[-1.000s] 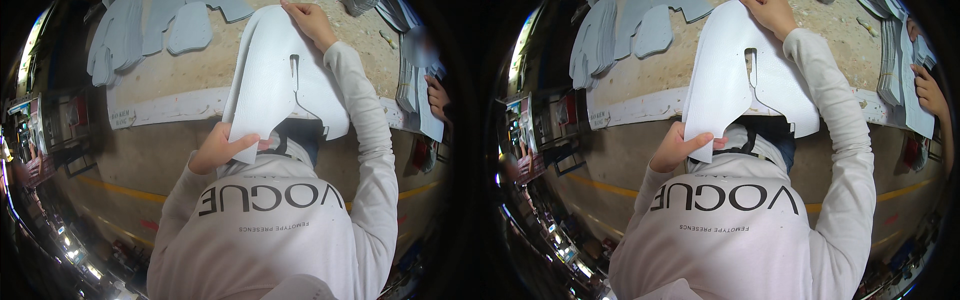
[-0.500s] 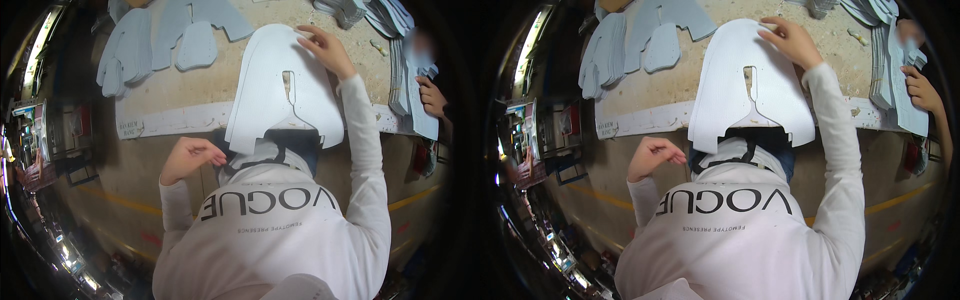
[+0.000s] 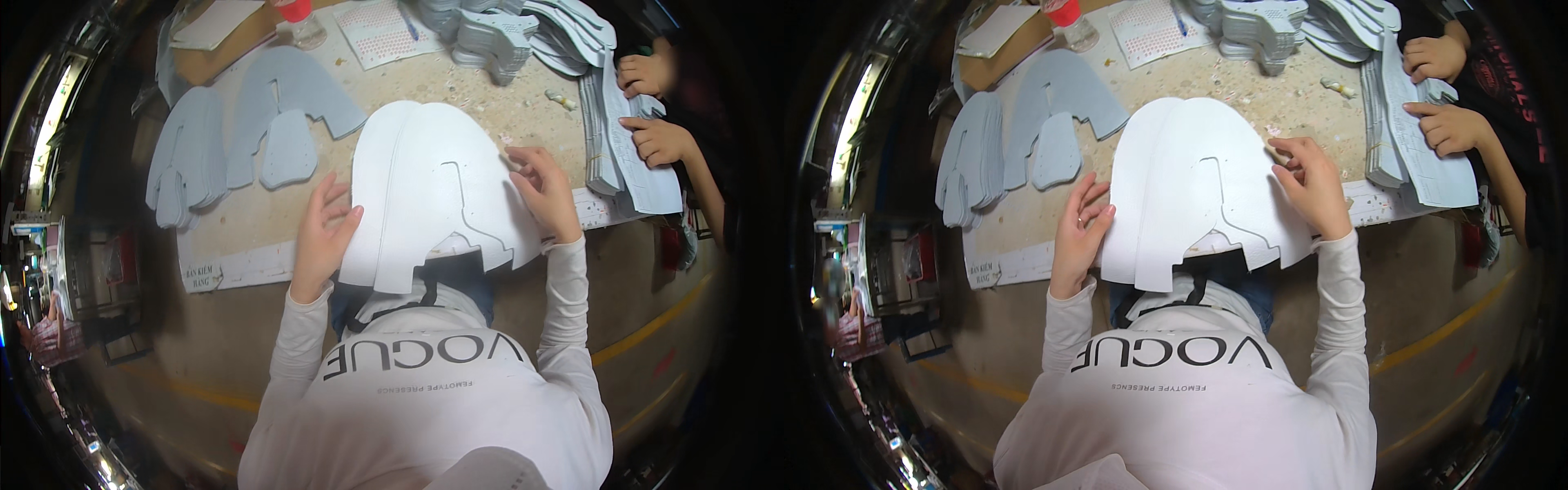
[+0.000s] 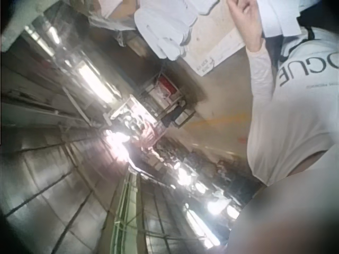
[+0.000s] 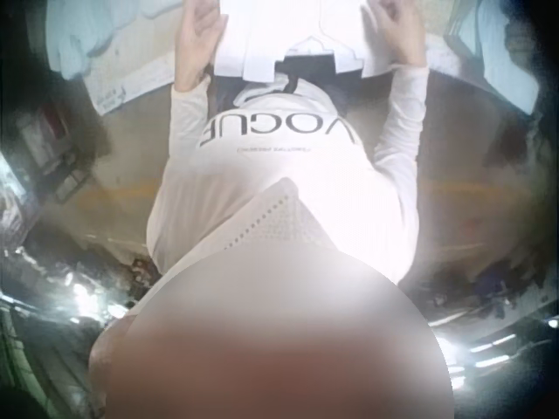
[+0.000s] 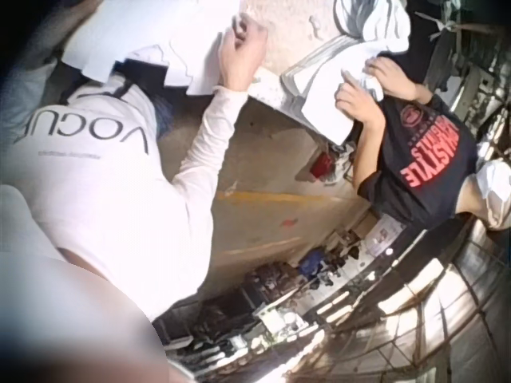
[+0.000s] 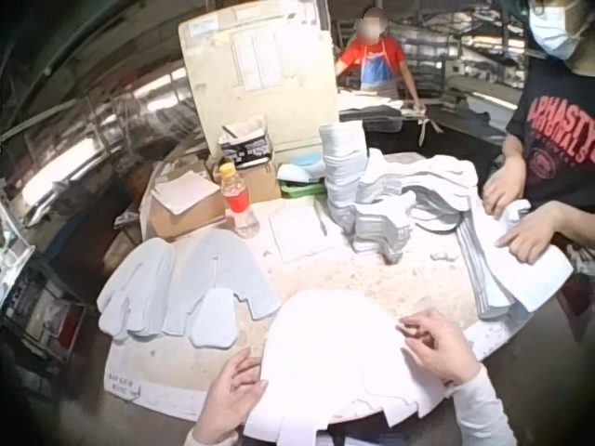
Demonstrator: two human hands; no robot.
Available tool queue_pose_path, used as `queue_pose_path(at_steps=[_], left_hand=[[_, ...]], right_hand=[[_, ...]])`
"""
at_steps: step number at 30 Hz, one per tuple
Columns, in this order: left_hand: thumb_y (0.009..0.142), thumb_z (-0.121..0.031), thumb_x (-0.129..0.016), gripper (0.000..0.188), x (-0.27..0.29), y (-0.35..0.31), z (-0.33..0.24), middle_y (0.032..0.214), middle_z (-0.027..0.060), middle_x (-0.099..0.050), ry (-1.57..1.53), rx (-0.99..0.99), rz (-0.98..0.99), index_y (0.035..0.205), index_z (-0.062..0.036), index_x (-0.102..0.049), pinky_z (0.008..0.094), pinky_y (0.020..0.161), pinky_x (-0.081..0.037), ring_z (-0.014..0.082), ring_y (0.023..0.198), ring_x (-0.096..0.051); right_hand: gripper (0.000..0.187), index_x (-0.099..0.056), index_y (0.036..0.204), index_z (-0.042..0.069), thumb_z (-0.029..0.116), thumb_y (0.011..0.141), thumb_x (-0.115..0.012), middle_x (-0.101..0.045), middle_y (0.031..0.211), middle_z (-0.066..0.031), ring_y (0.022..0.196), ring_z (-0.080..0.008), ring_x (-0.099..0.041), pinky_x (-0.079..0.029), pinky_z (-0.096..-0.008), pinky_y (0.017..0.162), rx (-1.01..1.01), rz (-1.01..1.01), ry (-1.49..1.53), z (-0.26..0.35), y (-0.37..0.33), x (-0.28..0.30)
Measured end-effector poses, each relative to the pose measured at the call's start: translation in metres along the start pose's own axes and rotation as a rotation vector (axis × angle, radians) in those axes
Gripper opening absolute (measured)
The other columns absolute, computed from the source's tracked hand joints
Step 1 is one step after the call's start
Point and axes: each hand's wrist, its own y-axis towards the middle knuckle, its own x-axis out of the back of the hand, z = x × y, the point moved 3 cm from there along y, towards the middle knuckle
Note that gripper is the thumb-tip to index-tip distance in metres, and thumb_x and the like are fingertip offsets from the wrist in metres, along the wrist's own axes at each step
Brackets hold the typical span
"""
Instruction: The person repeatedly picks up light gray fabric pieces from a table, turns them over, and places them back down. The person handles the pieces one at a time, inspecting both sides before returning them to the pile.
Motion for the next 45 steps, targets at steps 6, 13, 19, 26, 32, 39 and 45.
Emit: queue_pose_path(at_steps=[6,13,19,26,32,39,45], left_hand=[[0.083,0.009,-0.053,0.078,-0.054,-0.002,-0.037,0.138,0.0172,-0.037,-0.256,-0.021,0.402,0.148,-0.0039,-0.012,0.0315,0.094,-0.044,0.0185,0.11,-0.052],[0.085,0.002,-0.057,0.055,-0.102,-0.013,-0.061,0.142,0.0125,-0.034,-0.046,-0.047,0.706,0.137,-0.0023,-0.039,0.0277,0.088,-0.046,0.0133,0.099,-0.053],[0.095,-0.017,-0.052,0.044,-0.055,0.025,-0.038,0.134,0.012,-0.046,-0.123,-0.071,0.246,0.136,-0.0039,-0.041,0.0276,0.091,-0.044,0.0141,0.105,-0.054],[0.094,-0.019,-0.055,0.044,-0.013,0.047,-0.002,0.131,0.0107,-0.05,-0.495,-0.065,0.08,0.132,0.0,-0.044,0.0287,0.096,-0.042,0.0148,0.115,-0.052],[0.092,-0.012,-0.056,0.033,0.02,0.03,-0.018,0.112,0.0071,-0.061,-0.192,-0.172,0.096,0.122,0.0004,-0.053,0.0247,0.081,-0.048,0.0143,0.096,-0.06],[0.076,-0.02,-0.073,0.031,-0.02,0.018,-0.028,0.09,0.0118,-0.057,0.781,-0.425,-0.198,0.096,-0.0019,-0.058,0.0321,0.068,-0.046,0.0232,0.074,-0.057],[0.075,-0.025,-0.075,0.027,-0.029,0.021,-0.014,0.067,0.0053,-0.054,0.795,-0.343,-0.137,0.079,-0.0038,-0.058,0.0297,0.052,-0.04,0.0159,0.056,-0.048]], right_hand=[[0.052,-0.037,0.141,0.012,0.04,0.098,-0.046,-0.049,0.131,-0.0101,0.114,-0.0194,-0.053,-0.051,-0.0313,0.085,-0.182,0.341,0.831,0.027,-0.019,-0.036],[0.046,-0.045,0.132,0.002,0.031,0.097,-0.047,-0.055,0.123,-0.0096,0.11,-0.0168,-0.053,-0.043,-0.0274,0.092,-0.314,0.202,0.826,0.044,-0.026,-0.034],[0.04,-0.051,0.126,0.0,0.019,0.092,-0.054,-0.06,0.114,-0.0075,0.1,-0.0145,-0.057,-0.044,-0.027,0.089,-0.38,0.241,0.896,0.075,-0.019,-0.021],[0.04,-0.054,0.122,0.0,0.023,0.089,-0.06,-0.062,0.11,-0.0065,0.101,-0.0135,-0.056,-0.042,-0.0255,0.089,-0.139,0.373,0.987,0.137,-0.001,0.018],[0.046,-0.051,0.124,-0.001,0.024,0.087,-0.062,-0.059,0.114,-0.0095,0.1,-0.0142,-0.057,-0.045,-0.0267,0.087,-0.027,0.183,0.938,0.085,0.011,0.039],[0.054,-0.044,0.137,0.008,0.008,0.086,-0.062,-0.057,0.114,-0.0075,0.084,-0.0075,-0.053,-0.045,-0.0226,0.078,-0.168,-0.126,0.312,-0.028,-0.004,0.005],[0.049,-0.059,0.123,0.009,-0.004,0.076,-0.063,-0.057,0.106,-0.0017,0.074,-0.0074,-0.049,-0.044,-0.0195,0.071,-0.025,-0.099,0.187,-0.037,-0.016,0.001]])
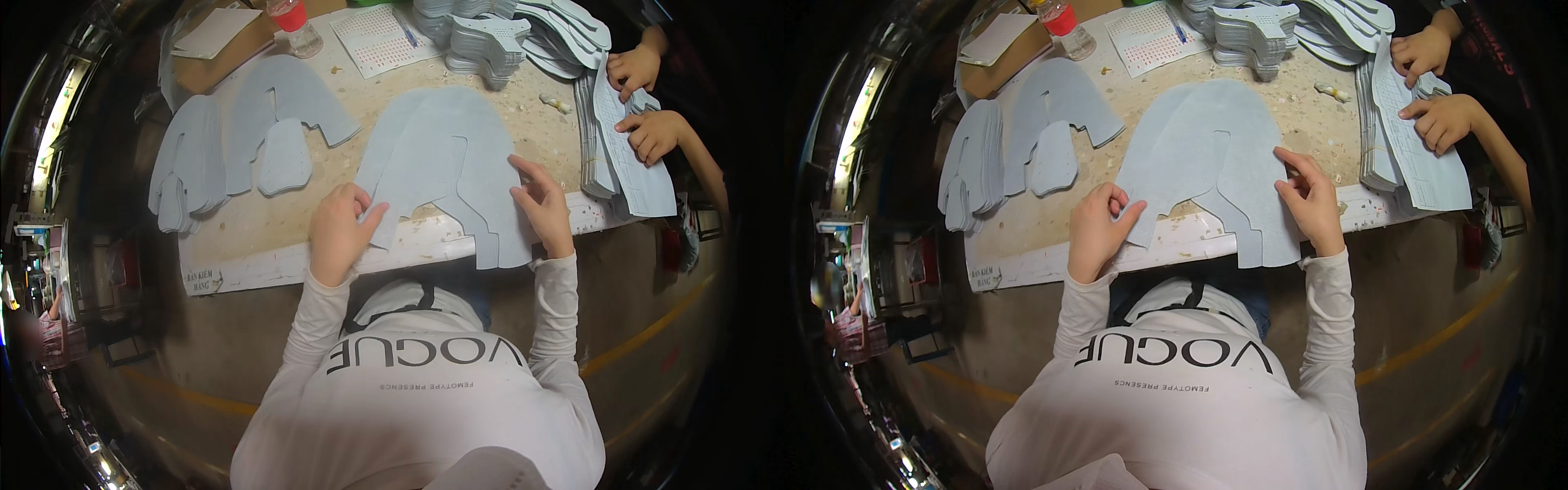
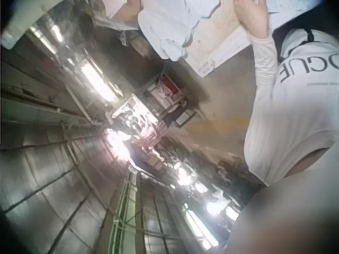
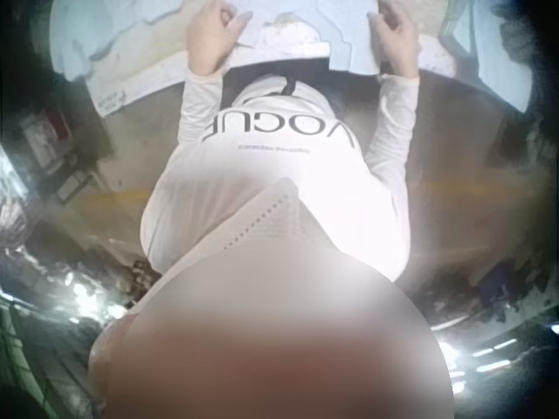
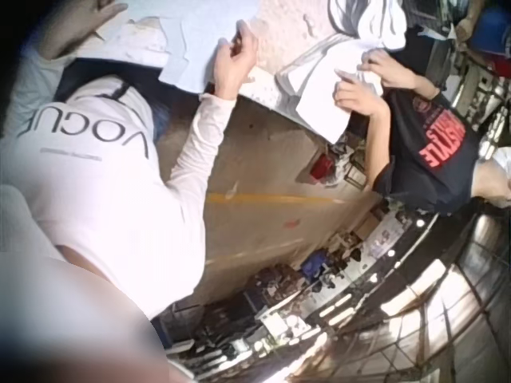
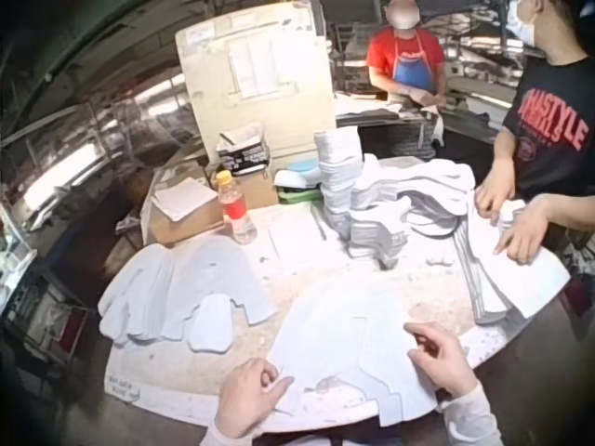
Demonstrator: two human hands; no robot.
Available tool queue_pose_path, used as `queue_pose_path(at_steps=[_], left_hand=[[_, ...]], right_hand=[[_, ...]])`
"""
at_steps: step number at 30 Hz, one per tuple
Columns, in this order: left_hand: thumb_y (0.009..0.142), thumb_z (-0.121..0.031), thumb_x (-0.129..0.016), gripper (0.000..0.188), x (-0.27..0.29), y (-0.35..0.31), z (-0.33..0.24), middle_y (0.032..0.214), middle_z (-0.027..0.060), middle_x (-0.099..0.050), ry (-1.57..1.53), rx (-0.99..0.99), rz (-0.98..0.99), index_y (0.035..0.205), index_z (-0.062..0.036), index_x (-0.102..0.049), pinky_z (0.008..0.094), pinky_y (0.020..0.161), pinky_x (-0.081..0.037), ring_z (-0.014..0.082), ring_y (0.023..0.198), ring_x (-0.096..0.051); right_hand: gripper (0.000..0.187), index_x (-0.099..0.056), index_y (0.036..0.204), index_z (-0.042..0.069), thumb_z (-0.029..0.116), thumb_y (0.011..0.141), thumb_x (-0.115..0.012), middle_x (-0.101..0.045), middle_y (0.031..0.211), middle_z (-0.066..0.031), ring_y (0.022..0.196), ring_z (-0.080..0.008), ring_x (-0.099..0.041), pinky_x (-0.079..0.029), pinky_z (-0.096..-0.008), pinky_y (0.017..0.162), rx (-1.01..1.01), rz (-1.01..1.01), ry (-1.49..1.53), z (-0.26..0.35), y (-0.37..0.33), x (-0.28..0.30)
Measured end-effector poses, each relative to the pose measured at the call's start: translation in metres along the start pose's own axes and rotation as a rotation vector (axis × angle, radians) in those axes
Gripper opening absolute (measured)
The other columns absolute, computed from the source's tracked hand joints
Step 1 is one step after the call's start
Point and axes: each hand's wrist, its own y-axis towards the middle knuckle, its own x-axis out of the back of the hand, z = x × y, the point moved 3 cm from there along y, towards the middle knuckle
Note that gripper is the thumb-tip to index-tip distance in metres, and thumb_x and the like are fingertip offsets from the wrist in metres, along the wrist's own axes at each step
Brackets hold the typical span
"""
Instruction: The person repeatedly picks up light gray fabric pieces from a table, turns them over, and places them back down. The person handles the pieces one at a time, inspecting both sides before returning them to the pile.
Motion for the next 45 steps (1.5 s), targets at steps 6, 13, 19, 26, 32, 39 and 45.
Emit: queue_pose_path(at_steps=[6,13,19,26,32,39,45], left_hand=[[0.081,-0.021,-0.07,0.023,0.027,-0.005,0.029,0.059,0.0021,-0.051,-0.028,0.176,0.025,0.076,-0.0013,-0.059,0.0253,0.05,-0.036,0.0098,0.053,-0.043],[0.08,-0.017,-0.068,0.017,0.029,-0.016,0.038,0.069,0.0074,-0.058,0.007,0.266,0.146,0.08,-0.0016,-0.061,0.0285,0.057,-0.044,0.0179,0.061,-0.053],[0.082,-0.005,-0.064,0.036,0.029,-0.02,0.025,0.107,0.0153,-0.06,-0.352,0.154,0.011,0.115,0.0002,-0.052,0.03,0.072,-0.052,0.0199,0.084,-0.061],[0.084,-0.007,-0.062,0.042,0.017,-0.017,0.024,0.118,0.0184,-0.056,-0.621,0.338,0.22,0.124,-0.0023,-0.049,0.033,0.082,-0.05,0.0242,0.105,-0.059],[0.082,-0.006,-0.061,0.038,0.036,-0.01,-0.006,0.12,0.0153,-0.058,-0.243,-0.131,0.119,0.119,-0.005,-0.057,0.0339,0.093,-0.043,0.0309,0.11,-0.057],[0.08,-0.002,-0.059,0.034,0.12,0.007,-0.004,0.12,0.0159,-0.059,-0.105,-0.167,-0.07,0.115,-0.0046,-0.062,0.033,0.096,-0.042,0.0293,0.113,-0.057],[0.079,0.0,-0.059,0.038,0.164,0.052,0.082,0.118,0.0152,-0.061,0.041,-0.186,-0.41,0.117,-0.0045,-0.061,0.0315,0.097,-0.041,0.027,0.112,-0.058]], right_hand=[[0.046,-0.061,0.12,0.008,-0.003,0.075,-0.064,-0.059,0.105,-0.0039,0.074,-0.0126,-0.053,-0.047,-0.0225,0.068,0.145,0.036,-0.057,0.018,0.016,-0.03],[0.044,-0.061,0.118,0.007,-0.002,0.075,-0.064,-0.058,0.104,-0.0083,0.076,-0.0181,-0.056,-0.049,-0.026,0.065,0.135,0.015,-0.157,0.028,0.009,-0.035],[0.047,-0.054,0.126,0.005,0.0,0.079,-0.061,-0.054,0.12,-0.0151,0.104,-0.0291,-0.056,-0.048,-0.0287,0.081,0.186,-0.068,-0.245,0.046,-0.023,-0.038],[0.045,-0.051,0.132,0.008,0.003,0.087,-0.057,-0.055,0.125,-0.01,0.107,-0.0153,-0.054,-0.044,-0.0271,0.089,-0.055,0.031,0.2,0.038,-0.013,-0.043],[0.052,-0.053,0.13,0.012,0.001,0.079,-0.058,-0.053,0.123,-0.0221,0.093,-0.0246,-0.062,-0.046,-0.0269,0.08,0.296,0.153,-0.314,0.08,0.012,-0.051],[0.05,-0.051,0.131,0.007,0.0,0.082,-0.056,-0.055,0.126,-0.0146,0.109,-0.0198,-0.054,-0.042,-0.0281,0.093,0.459,0.37,-0.051,0.157,0.091,-0.094],[0.046,-0.055,0.129,0.01,0.009,0.084,-0.062,-0.06,0.119,-0.0118,0.094,-0.0207,-0.059,-0.047,-0.03,0.085,0.494,0.309,0.176,0.148,0.179,-0.191]])
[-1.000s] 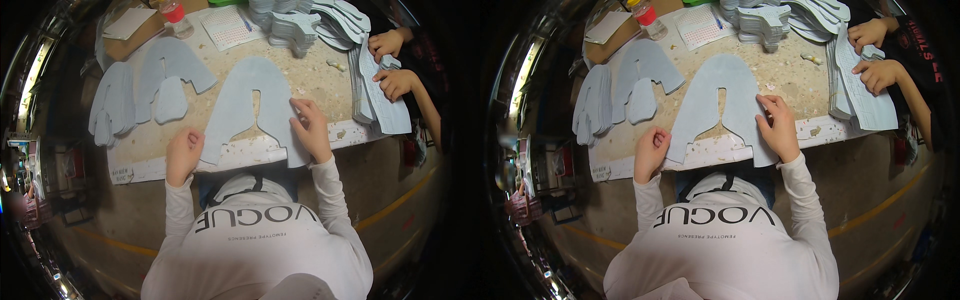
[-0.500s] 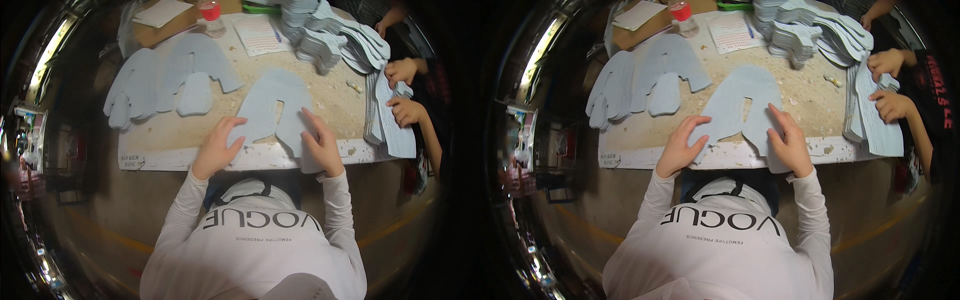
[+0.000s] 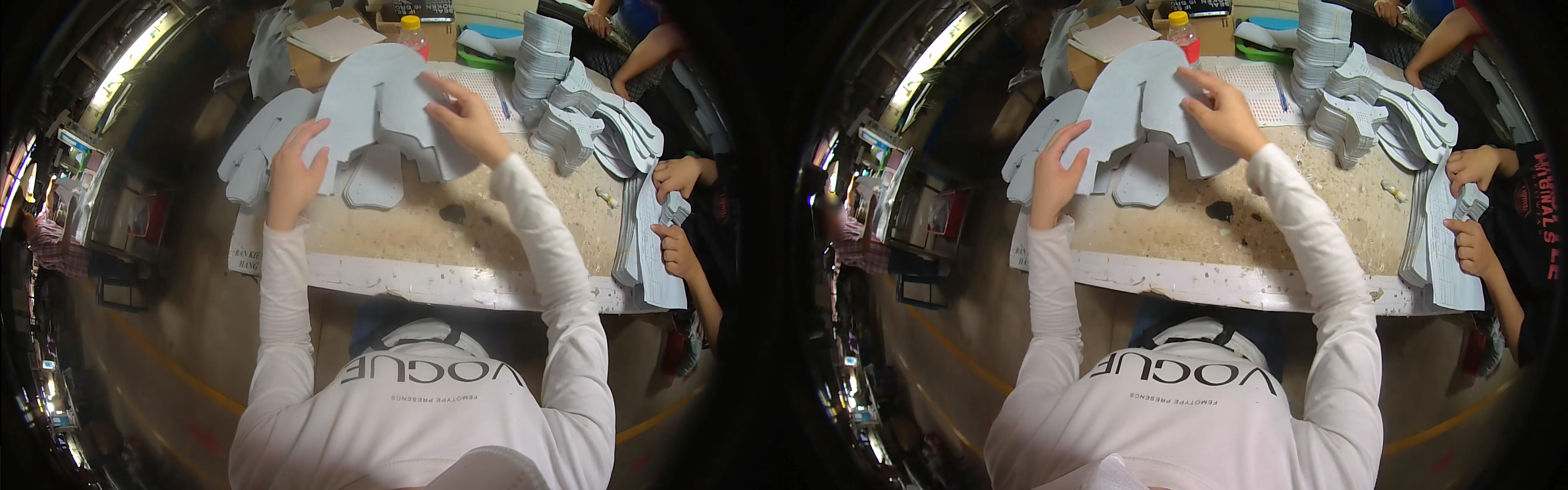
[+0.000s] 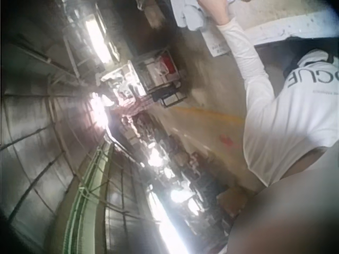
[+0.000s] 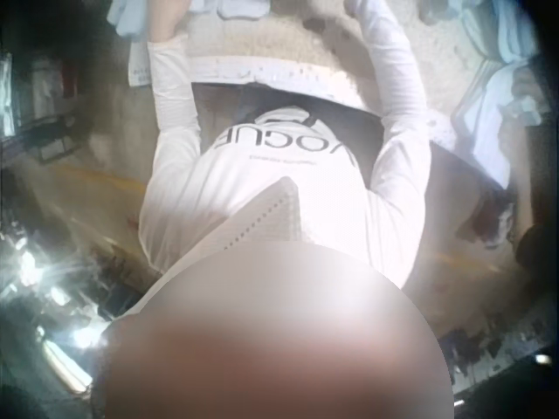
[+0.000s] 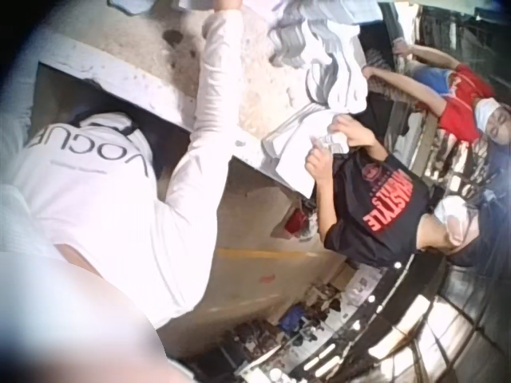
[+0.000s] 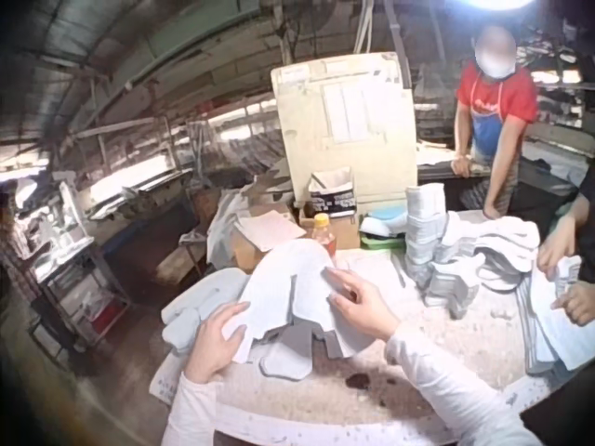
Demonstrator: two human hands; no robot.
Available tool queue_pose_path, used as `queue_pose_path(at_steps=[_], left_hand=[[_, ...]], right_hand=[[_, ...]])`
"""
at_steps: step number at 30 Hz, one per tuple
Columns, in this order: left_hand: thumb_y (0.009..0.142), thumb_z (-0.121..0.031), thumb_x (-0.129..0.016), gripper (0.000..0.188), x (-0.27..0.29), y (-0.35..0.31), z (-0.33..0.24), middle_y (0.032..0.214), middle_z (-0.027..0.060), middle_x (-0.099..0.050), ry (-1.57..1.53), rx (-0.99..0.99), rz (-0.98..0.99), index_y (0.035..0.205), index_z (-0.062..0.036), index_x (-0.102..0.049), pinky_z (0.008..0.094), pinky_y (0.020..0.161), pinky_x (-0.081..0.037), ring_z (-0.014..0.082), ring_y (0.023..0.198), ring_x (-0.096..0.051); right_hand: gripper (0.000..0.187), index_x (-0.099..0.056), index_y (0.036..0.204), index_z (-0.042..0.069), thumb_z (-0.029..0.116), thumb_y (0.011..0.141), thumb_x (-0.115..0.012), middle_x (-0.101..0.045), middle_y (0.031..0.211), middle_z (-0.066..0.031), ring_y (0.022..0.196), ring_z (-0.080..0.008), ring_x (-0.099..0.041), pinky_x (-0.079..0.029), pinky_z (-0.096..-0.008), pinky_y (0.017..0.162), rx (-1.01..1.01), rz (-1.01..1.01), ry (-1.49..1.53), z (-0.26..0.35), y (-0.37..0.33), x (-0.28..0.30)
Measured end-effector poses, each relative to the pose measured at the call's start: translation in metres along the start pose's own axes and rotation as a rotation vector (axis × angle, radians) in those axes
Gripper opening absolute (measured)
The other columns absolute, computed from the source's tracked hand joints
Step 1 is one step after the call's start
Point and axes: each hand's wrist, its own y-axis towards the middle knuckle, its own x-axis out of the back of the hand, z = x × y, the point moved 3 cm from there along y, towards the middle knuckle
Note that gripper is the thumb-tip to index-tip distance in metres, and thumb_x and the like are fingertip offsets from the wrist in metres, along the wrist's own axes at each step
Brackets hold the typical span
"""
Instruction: The person repeatedly picks up light gray fabric pieces from a table, turns them over, and places them back down. The person handles the pieces one at a time, inspecting both sides before returning them to the pile.
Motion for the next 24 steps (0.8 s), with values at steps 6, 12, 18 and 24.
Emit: queue_pose_path(at_steps=[6,12,18,24], left_hand=[[0.077,-0.008,-0.063,0.041,-0.052,-0.006,0.09,0.117,0.0185,-0.06,0.387,0.397,0.34,0.118,-0.005,-0.058,0.0391,0.092,-0.045,0.0357,0.107,-0.057],[0.075,-0.01,-0.065,0.043,-0.046,-0.013,0.067,0.117,0.0176,-0.058,0.521,0.302,0.285,0.118,-0.0078,-0.059,0.0417,0.091,-0.044,0.0367,0.105,-0.055],[0.07,-0.015,-0.074,0.045,-0.056,-0.056,-0.033,0.122,0.0116,-0.054,0.304,-0.117,0.356,0.113,-0.0105,-0.062,0.0398,0.092,-0.042,0.0316,0.11,-0.05],[0.068,-0.013,-0.074,0.042,-0.083,-0.05,-0.043,0.112,0.0082,-0.059,0.243,-0.123,0.343,0.109,-0.0114,-0.064,0.0375,0.085,-0.047,0.0292,0.103,-0.055]], right_hand=[[0.036,-0.063,0.115,0.007,0.013,0.08,-0.064,-0.059,0.114,-0.0178,0.098,-0.0332,-0.061,-0.048,-0.0353,0.088,-0.124,-0.061,-0.321,-0.101,0.003,-0.046],[0.045,-0.057,0.121,0.006,0.02,0.079,-0.066,-0.057,0.112,-0.0246,0.101,-0.0413,-0.054,-0.046,-0.0431,0.088,0.039,-0.092,-0.612,-0.086,-0.024,-0.048],[0.068,-0.043,0.133,0.013,0.023,0.072,-0.071,-0.044,0.122,-0.0347,0.104,-0.0483,-0.049,-0.042,-0.0514,0.089,-0.036,0.026,-0.773,-0.048,-0.077,-0.069],[0.06,-0.049,0.129,0.011,0.017,0.072,-0.069,-0.041,0.126,-0.0351,0.106,-0.0468,-0.047,-0.042,-0.049,0.089,-0.052,-0.014,-0.639,-0.043,-0.073,-0.054]])
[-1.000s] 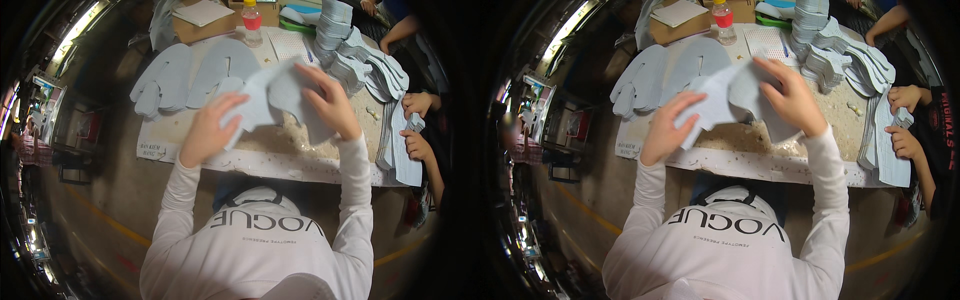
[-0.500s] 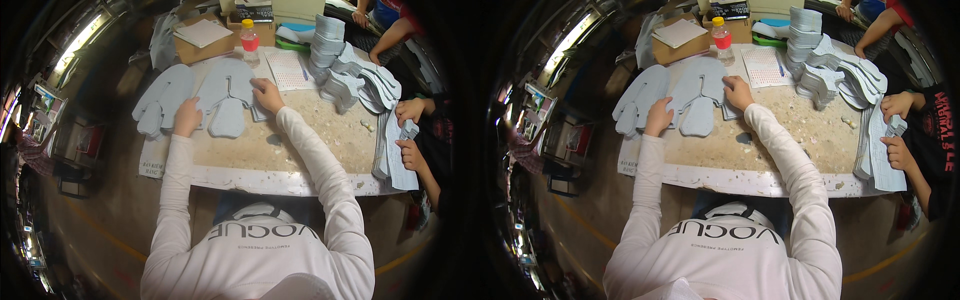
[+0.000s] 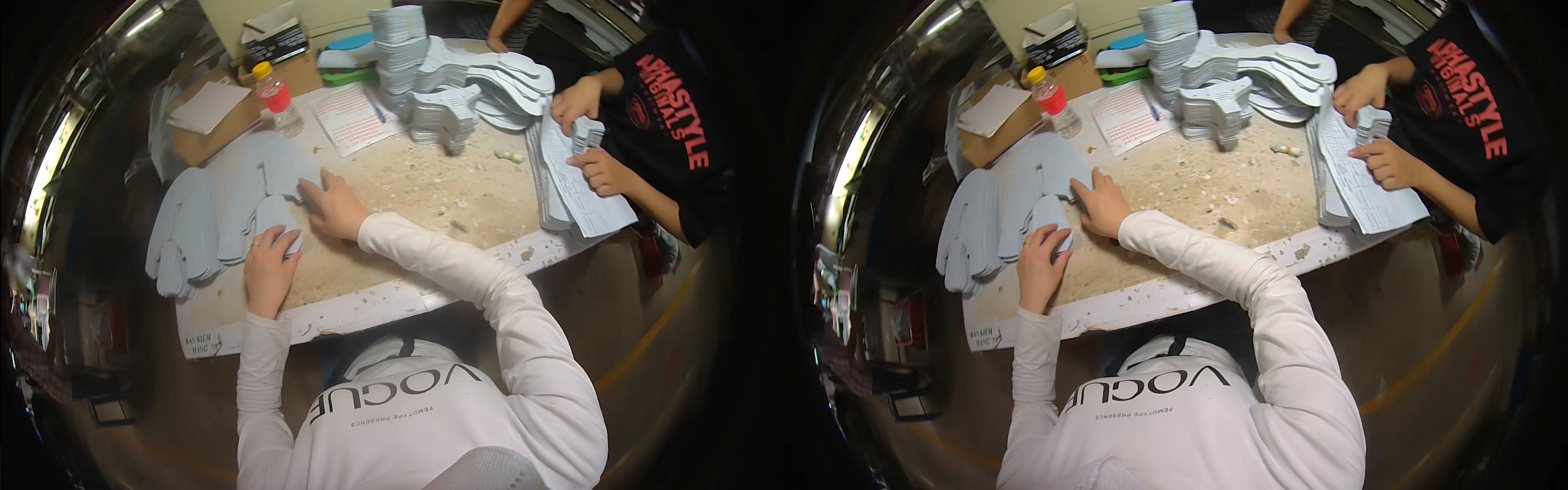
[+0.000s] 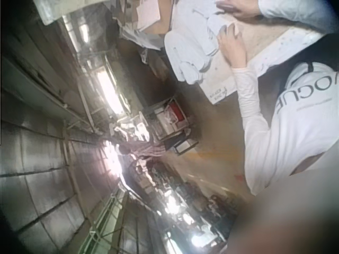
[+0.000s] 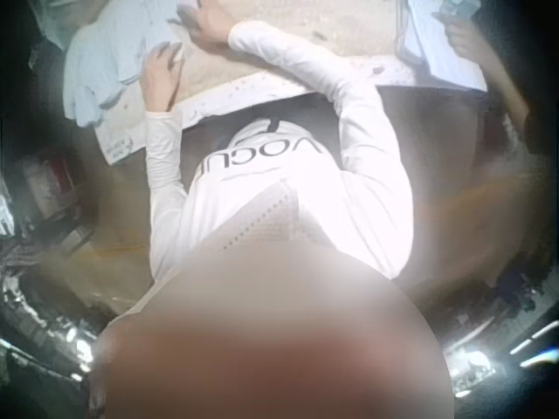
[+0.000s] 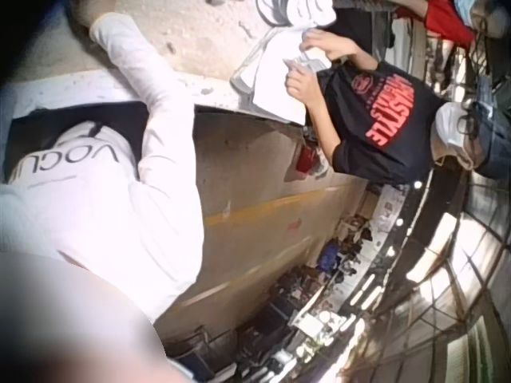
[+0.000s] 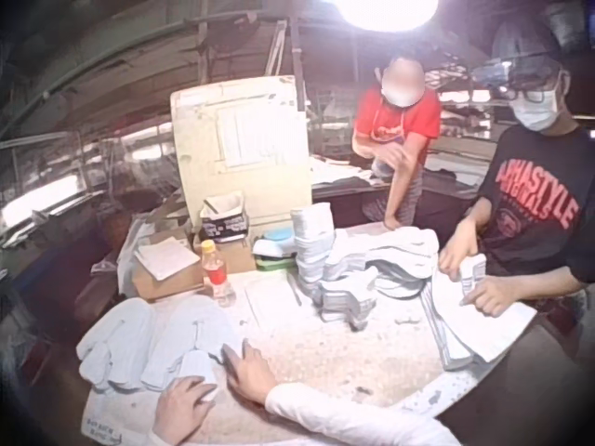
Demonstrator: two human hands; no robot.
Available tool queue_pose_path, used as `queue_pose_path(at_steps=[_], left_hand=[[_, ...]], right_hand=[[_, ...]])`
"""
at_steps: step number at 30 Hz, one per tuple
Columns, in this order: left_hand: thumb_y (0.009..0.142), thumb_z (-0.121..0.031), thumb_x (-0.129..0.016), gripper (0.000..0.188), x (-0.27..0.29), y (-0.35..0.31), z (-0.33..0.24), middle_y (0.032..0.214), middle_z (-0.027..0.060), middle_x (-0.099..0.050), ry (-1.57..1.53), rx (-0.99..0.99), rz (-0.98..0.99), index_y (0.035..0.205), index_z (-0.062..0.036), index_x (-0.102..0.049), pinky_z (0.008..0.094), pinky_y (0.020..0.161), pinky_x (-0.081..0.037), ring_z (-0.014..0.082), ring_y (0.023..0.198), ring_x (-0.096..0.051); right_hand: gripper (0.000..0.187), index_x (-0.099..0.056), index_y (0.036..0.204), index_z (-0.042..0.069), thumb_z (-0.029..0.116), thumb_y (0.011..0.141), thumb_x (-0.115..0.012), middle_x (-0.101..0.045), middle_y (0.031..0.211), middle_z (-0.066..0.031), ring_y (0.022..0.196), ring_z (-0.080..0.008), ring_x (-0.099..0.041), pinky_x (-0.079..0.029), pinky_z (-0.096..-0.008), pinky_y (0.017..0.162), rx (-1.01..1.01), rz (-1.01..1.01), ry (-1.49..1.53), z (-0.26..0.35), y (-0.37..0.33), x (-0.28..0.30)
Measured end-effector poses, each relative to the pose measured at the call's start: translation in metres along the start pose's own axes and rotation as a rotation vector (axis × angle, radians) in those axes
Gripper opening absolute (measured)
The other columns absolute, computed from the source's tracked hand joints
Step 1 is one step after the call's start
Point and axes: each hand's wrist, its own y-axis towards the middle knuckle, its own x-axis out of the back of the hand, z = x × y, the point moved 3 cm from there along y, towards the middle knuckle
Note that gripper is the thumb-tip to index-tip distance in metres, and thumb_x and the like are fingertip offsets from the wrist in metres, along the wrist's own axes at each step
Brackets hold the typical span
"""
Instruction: The person repeatedly picks up light gray fabric pieces from a table, turns them over, and places them back down. The person handles the pieces one at a time, inspecting both sides before returning them to the pile.
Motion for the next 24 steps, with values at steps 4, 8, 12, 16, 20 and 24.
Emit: queue_pose_path(at_steps=[4,8,12,16,20,24], left_hand=[[0.072,-0.014,-0.072,0.036,0.006,-0.004,-0.008,0.115,0.011,-0.058,-0.111,0.009,0.043,0.106,-0.0092,-0.065,0.0388,0.088,-0.045,0.0315,0.104,-0.055],[0.078,-0.011,-0.067,0.027,0.001,-0.003,-0.026,0.112,0.0119,-0.061,-0.35,0.011,-0.012,0.104,-0.0048,-0.065,0.0363,0.086,-0.046,0.0303,0.101,-0.058],[0.08,-0.008,-0.065,0.017,-0.015,0.0,-0.029,0.102,0.0114,-0.065,-0.461,0.049,-0.077,0.097,-0.003,-0.066,0.0344,0.081,-0.048,0.0281,0.094,-0.061],[0.082,-0.006,-0.063,0.011,-0.019,-0.004,-0.02,0.097,0.0108,-0.067,-0.502,0.068,-0.11,0.092,-0.0022,-0.067,0.0326,0.077,-0.049,0.0264,0.089,-0.062],[0.084,-0.006,-0.062,0.009,-0.016,-0.005,-0.014,0.094,0.0105,-0.067,-0.503,0.089,-0.134,0.09,-0.0016,-0.067,0.0321,0.076,-0.049,0.0258,0.086,-0.062],[0.084,-0.006,-0.062,0.009,-0.015,-0.004,-0.015,0.092,0.0104,-0.067,-0.48,0.084,-0.148,0.089,-0.0016,-0.067,0.0323,0.076,-0.049,0.0258,0.085,-0.063]], right_hand=[[0.051,-0.059,0.121,0.009,0.029,0.076,-0.072,-0.055,0.119,-0.0235,0.107,-0.0394,-0.051,-0.043,-0.0454,0.092,0.164,0.0,0.181,-0.006,-0.003,0.074],[0.029,-0.07,0.102,0.008,0.028,0.082,-0.067,-0.069,0.1,-0.0128,0.096,-0.0292,-0.062,-0.047,-0.0385,0.087,0.299,-0.322,-0.03,-0.052,0.015,0.217],[0.026,-0.07,0.1,0.009,0.022,0.078,-0.065,-0.069,0.094,-0.0142,0.09,-0.0289,-0.066,-0.051,-0.037,0.084,-0.187,-0.373,-0.549,-0.137,0.043,0.327],[0.059,-0.055,0.127,0.016,0.017,0.069,-0.066,-0.058,0.118,-0.016,0.113,-0.0336,-0.054,-0.045,-0.0418,0.095,-0.463,0.036,-0.879,-0.215,0.049,0.354],[0.066,-0.052,0.129,0.017,0.021,0.065,-0.069,-0.058,0.118,-0.0174,0.113,-0.0335,-0.055,-0.043,-0.0402,0.097,-0.503,0.218,-0.753,-0.251,0.048,0.353],[0.064,-0.054,0.127,0.016,0.017,0.064,-0.069,-0.059,0.117,-0.0178,0.11,-0.0332,-0.057,-0.045,-0.0397,0.095,-0.434,0.246,-0.826,-0.253,0.051,0.35]])
